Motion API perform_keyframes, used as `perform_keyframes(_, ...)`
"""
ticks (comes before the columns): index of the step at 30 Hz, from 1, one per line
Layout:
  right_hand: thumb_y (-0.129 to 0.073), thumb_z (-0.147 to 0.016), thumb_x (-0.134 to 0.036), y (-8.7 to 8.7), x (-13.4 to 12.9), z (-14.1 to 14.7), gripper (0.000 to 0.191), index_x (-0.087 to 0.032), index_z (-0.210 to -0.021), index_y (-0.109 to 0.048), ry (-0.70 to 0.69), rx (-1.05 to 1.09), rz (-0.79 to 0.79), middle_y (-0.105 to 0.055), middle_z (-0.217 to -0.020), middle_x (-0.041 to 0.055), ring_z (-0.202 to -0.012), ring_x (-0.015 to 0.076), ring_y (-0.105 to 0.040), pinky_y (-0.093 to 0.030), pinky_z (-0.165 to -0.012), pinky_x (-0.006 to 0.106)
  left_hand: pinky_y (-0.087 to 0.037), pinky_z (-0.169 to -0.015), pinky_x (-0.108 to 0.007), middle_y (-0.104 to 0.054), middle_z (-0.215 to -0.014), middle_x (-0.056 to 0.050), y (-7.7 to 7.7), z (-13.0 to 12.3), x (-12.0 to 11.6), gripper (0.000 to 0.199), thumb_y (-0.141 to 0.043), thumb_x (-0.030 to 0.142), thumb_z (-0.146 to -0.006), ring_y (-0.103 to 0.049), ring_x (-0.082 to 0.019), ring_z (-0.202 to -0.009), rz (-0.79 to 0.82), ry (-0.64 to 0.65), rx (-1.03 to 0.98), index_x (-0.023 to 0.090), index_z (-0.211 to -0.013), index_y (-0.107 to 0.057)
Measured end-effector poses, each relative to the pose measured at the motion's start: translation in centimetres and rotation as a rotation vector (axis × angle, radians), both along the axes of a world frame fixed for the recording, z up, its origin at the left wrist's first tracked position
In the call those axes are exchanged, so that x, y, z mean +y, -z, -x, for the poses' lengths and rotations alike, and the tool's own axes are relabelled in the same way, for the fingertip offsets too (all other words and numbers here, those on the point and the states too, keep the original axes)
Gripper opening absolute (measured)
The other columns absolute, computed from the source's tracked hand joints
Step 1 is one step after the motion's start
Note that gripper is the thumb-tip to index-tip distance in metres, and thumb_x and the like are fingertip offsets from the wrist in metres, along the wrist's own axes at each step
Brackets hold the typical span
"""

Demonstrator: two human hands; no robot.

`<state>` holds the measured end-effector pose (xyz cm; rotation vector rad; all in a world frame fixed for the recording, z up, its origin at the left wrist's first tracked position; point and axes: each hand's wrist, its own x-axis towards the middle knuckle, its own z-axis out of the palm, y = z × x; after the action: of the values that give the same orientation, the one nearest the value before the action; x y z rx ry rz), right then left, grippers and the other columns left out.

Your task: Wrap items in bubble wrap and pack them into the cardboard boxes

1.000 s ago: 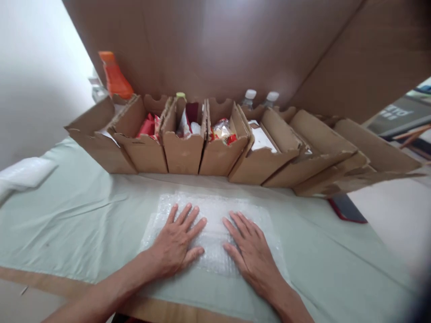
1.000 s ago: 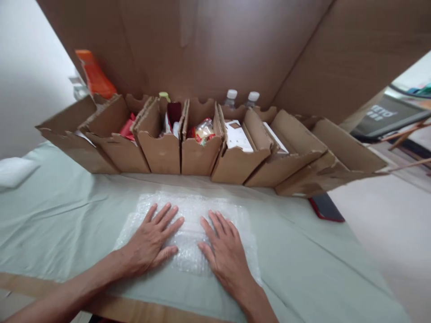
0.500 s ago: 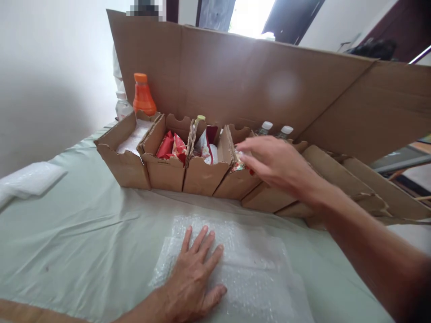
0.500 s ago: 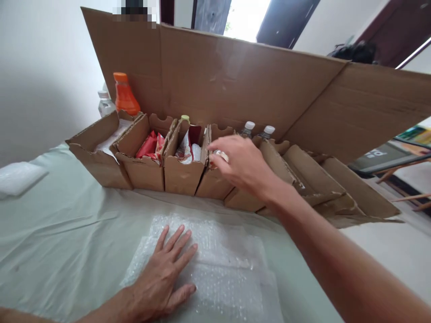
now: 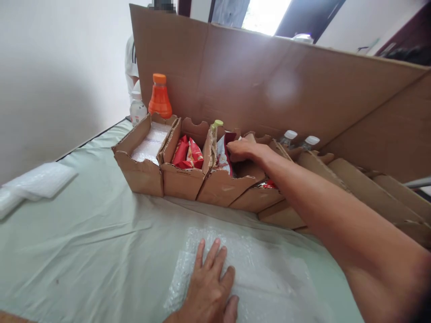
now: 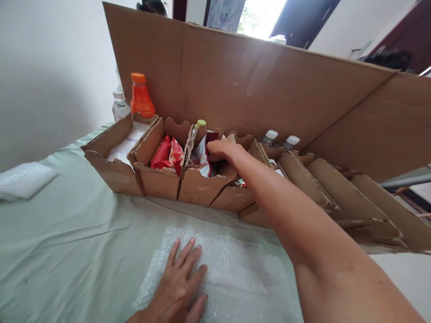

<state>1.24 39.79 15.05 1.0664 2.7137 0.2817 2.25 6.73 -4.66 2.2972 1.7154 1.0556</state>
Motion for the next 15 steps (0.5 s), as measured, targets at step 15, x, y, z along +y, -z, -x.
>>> perform_keyframes(15,-0.063,-0.087,-0.007,0.5,-22.1,-17.5,0.018,-0.019,-0.101,-0.063,-0.453,0.881,-0.526,-0.075,-0.114,0.0121,-0.105,0.0256,-0.071,-0.049,-0.093,0.042,-0.036,-0.116,-0.063,-0.059,-0.147,-0.014,-5.4,1.2,-2.5,0.053,-0.064,0.057,-0.091,-0.049,-0.039,-0.141,0.392,0.248,-1.250,0.028,-0.135,-0.063)
